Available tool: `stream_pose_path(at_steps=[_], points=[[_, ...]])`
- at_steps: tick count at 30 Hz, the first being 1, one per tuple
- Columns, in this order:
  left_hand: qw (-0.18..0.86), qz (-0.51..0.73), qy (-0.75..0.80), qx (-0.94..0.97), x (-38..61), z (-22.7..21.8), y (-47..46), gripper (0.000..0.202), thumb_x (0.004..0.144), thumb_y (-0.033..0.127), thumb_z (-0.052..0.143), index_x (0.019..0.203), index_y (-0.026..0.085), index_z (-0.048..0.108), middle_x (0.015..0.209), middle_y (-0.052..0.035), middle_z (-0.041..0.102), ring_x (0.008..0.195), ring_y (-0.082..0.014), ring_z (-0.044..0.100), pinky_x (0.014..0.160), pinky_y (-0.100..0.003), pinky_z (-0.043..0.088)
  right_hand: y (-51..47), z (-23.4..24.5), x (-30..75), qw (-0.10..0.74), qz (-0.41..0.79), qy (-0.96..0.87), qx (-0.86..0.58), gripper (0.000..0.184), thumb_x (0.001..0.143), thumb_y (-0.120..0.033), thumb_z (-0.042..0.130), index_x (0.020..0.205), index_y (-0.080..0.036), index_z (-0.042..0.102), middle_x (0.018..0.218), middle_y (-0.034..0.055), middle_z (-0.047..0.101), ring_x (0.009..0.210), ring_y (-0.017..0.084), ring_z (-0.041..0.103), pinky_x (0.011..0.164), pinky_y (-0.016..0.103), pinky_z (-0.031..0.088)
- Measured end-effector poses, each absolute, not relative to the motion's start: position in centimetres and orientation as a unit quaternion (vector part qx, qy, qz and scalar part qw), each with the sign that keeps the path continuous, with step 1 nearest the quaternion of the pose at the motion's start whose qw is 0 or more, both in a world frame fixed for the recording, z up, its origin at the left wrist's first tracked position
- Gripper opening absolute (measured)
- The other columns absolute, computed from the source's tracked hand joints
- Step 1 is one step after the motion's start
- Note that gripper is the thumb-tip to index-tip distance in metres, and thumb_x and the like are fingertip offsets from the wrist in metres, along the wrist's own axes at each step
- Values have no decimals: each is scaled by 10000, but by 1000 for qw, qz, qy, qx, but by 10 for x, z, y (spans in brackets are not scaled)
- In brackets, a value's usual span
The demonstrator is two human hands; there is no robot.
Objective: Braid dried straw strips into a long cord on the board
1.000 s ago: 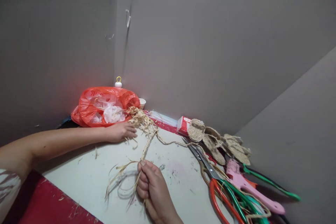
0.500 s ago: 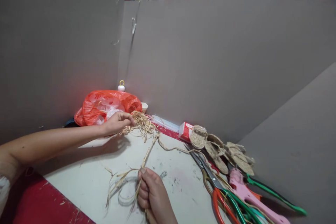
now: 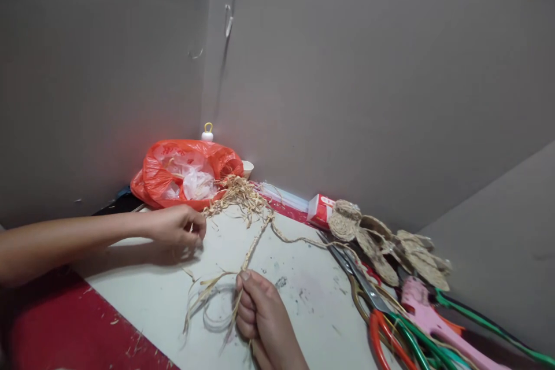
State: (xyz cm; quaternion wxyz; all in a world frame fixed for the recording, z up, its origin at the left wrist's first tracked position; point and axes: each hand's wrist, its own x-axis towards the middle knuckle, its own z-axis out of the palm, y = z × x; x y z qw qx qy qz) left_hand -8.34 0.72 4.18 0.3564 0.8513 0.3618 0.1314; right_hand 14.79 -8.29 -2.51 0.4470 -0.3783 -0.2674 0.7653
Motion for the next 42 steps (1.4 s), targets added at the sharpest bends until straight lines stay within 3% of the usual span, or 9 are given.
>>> stream_pose_path(at_steps=[3, 8, 11, 15, 20, 29, 33, 37, 42], points=[[300, 43, 346, 888, -90, 40, -15, 154, 702, 194, 647, 854, 179, 637, 777, 5, 604, 638, -111, 499, 564, -194, 361, -83, -25, 148, 447, 764, -269, -380, 360, 697, -372, 763, 639, -166, 474, 492, -132, 178, 403, 4, 75, 336, 119, 72], [244, 47, 345, 905, -89, 20, -29, 104, 737, 91, 531, 773, 166, 593, 806, -23, 594, 673, -116, 490, 619, -201, 383, -83, -24, 147, 446, 765, -267, -380, 386, 691, -372, 768, 625, -170, 446, 490, -132, 185, 404, 4, 79, 334, 120, 72], [282, 96, 368, 881, -88, 18, -22, 55, 769, 140, 524, 721, 165, 529, 728, -4, 584, 621, -102, 477, 568, -190, 365, -82, -23, 147, 444, 766, -269, -378, 382, 691, -373, 766, 624, -169, 449, 485, -133, 186, 402, 5, 78, 334, 122, 69], [457, 206, 400, 767, -83, 34, -8, 149, 854, 310, 476, 792, 179, 442, 664, 13, 604, 469, -72, 455, 453, -185, 328, -82, -24, 146, 443, 765, -275, -377, 366, 693, -386, 759, 633, -163, 474, 479, -134, 187, 399, 5, 74, 332, 126, 62], [597, 274, 376, 654, -67, 51, 16, 315, 755, 420, 616, 878, 165, 478, 664, -4, 630, 424, -59, 464, 428, -189, 359, -82, -25, 146, 445, 766, -280, -370, 372, 697, -392, 751, 624, -166, 465, 472, -133, 198, 392, 5, 81, 332, 130, 60], [466, 320, 440, 698, -36, 34, 51, 277, 718, 192, 596, 990, 135, 599, 919, -56, 674, 747, -143, 602, 649, -232, 450, -82, -24, 145, 450, 756, -287, -379, 366, 704, -401, 742, 641, -167, 467, 470, -130, 230, 388, 6, 100, 336, 134, 63], [605, 195, 390, 667, -23, 18, 18, 234, 773, 340, 579, 818, 116, 628, 701, -40, 661, 611, -133, 594, 579, -235, 451, -81, -24, 144, 451, 753, -298, -376, 347, 720, -403, 726, 656, -165, 482, 466, -130, 245, 379, 4, 102, 335, 139, 62], [768, 102, 297, 558, -16, 12, -9, 307, 754, 426, 618, 750, 120, 630, 622, -22, 609, 496, -87, 515, 493, -208, 398, -80, -20, 144, 447, 744, -325, -375, 332, 762, -419, 680, 665, -147, 515, 452, -127, 258, 369, 4, 103, 330, 148, 59], [789, 76, 307, 526, -14, 17, -13, 274, 703, 385, 680, 762, 128, 605, 539, 66, 430, 377, -27, 248, 351, -187, 146, -81, -18, 147, 428, 747, -326, -391, 348, 744, -438, 688, 663, -164, 490, 431, -131, 264, 352, 7, 130, 331, 156, 80]])
